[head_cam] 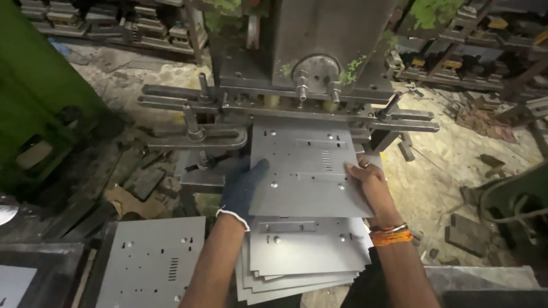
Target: Stamping metal plates using an industrial press machine and stacking them.
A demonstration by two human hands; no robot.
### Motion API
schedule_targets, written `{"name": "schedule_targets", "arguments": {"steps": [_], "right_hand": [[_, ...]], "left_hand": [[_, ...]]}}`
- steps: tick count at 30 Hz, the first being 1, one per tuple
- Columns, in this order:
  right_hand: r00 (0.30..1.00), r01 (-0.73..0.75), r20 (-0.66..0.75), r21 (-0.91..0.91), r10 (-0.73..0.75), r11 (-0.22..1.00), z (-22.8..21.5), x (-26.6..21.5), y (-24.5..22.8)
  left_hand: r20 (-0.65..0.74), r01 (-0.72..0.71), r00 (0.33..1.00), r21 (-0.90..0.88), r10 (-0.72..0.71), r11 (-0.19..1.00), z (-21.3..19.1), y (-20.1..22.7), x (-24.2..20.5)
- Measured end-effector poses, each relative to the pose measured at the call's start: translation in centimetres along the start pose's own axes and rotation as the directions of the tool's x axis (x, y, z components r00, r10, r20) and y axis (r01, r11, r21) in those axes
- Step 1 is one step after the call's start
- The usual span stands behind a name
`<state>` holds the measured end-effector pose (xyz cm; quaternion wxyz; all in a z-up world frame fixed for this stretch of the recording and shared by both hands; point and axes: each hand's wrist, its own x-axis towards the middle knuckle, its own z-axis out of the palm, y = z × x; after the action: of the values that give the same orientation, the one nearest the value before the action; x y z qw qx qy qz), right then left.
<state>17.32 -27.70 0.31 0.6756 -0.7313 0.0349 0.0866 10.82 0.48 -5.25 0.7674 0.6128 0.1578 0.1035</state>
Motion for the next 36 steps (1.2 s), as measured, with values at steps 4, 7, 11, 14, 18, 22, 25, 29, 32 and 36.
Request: {"name": "schedule_targets", "arguments": {"steps": [4,7,11,14,18,22,25,29,32,36], "right_hand": [[0.995,0.055,0.077,0.176,-0.069,0.983,-1.1,1.9,3.0],[0.997,0.072,0.017,0.007,-0.072,0.997,-1.2,3.0,3.9],[0.98,0.2,0.027,-0.14,-0.198,0.97,-0.9,2.6,3.5],[0.985,0.171,0.034,-0.111,-0.169,0.979,-0.9,2.6,3.9],[0.957,0.252,0.135,0.045,-0.255,0.967,-0.9,3.8,5.8],[0.983,0.183,-0.025,-0.044,-0.184,0.982,0.6,0.0,2.3],[0.988,0.145,0.062,-0.124,-0.139,0.982,-1.0,0.8,2.1],[0.918,0.193,0.393,-0.549,0.047,0.813,-2.0,1.8,-1.0],[0.805,0.45,0.591,-0.549,-0.053,0.704,2.2,0.6,-4.7],[0.622,0.766,0.739,-0.503,-0.259,0.401,8.0,-3.6,-5.5]], "left_hand": [[0.041,0.072,0.997,-0.358,-0.061,0.931,0.2,0.3,-0.6],[-0.063,0.022,0.998,-0.129,-0.03,0.991,-0.7,-0.2,0.1],[-0.033,-0.017,0.999,-0.117,0.013,0.993,-1.1,0.1,0.1],[-0.012,0.0,1.0,-0.209,-0.003,0.978,-1.0,-0.6,0.4],[-0.033,-0.052,0.998,-0.251,0.045,0.967,-1.3,-1.2,0.6],[0.005,-0.088,0.996,-0.182,0.09,0.979,-0.9,0.7,-1.2],[0.05,0.177,0.984,-0.084,-0.173,0.981,-0.6,2.7,-4.1],[0.437,0.472,0.877,-0.707,-0.199,0.527,0.6,6.3,-9.8],[0.512,0.512,0.847,-0.716,-0.143,0.474,0.5,6.5,-10.9],[0.584,0.539,0.794,-0.547,-0.169,0.641,-0.4,6.3,-12.0]]}}
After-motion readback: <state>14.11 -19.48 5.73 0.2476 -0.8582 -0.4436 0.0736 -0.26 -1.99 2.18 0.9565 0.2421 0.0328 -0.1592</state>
